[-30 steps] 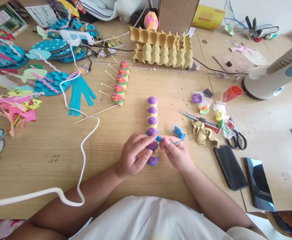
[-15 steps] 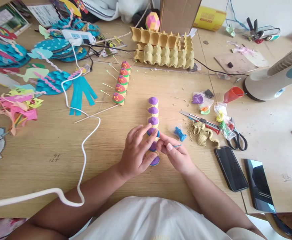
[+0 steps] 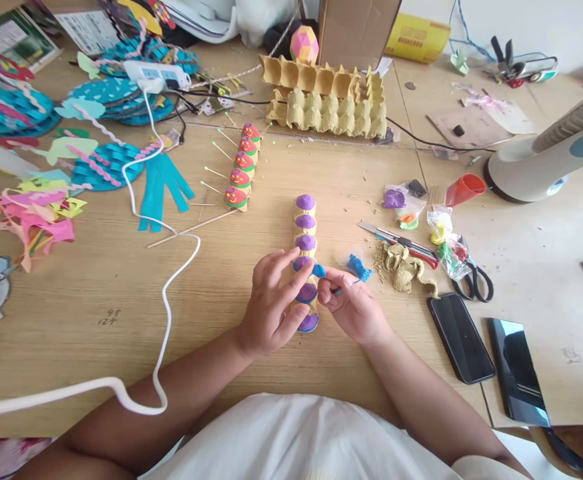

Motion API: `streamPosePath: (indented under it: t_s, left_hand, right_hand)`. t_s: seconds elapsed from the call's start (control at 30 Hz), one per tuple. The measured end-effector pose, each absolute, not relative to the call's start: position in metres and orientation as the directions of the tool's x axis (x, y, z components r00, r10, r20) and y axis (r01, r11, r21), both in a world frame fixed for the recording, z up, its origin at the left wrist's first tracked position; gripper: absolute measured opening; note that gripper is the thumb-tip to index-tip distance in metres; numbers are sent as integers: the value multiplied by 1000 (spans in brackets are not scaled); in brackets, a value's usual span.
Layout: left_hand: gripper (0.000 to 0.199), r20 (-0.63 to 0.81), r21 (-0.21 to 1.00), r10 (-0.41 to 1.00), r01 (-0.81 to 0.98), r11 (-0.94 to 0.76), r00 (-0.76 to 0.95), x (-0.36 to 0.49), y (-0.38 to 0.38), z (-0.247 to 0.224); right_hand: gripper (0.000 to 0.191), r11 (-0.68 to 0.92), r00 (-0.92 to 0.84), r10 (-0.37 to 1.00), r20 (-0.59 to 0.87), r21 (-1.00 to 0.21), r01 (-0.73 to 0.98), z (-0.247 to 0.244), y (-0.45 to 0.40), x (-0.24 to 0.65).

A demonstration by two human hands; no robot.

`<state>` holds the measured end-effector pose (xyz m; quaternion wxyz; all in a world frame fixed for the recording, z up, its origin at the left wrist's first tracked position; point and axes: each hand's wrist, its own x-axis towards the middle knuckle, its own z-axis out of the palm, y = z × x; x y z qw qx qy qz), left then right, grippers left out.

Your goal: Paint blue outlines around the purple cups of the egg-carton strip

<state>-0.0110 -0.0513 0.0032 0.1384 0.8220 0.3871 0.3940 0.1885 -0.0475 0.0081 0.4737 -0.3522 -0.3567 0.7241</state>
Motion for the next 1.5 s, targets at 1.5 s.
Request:
streamPosePath:
  t_s: [1.5]
  left_hand:
    - [61, 523, 404, 750, 658, -636, 404, -8, -56, -1]
  right_hand:
    - [59, -51, -306, 952, -3, -987, -151, -2, -54, 191]
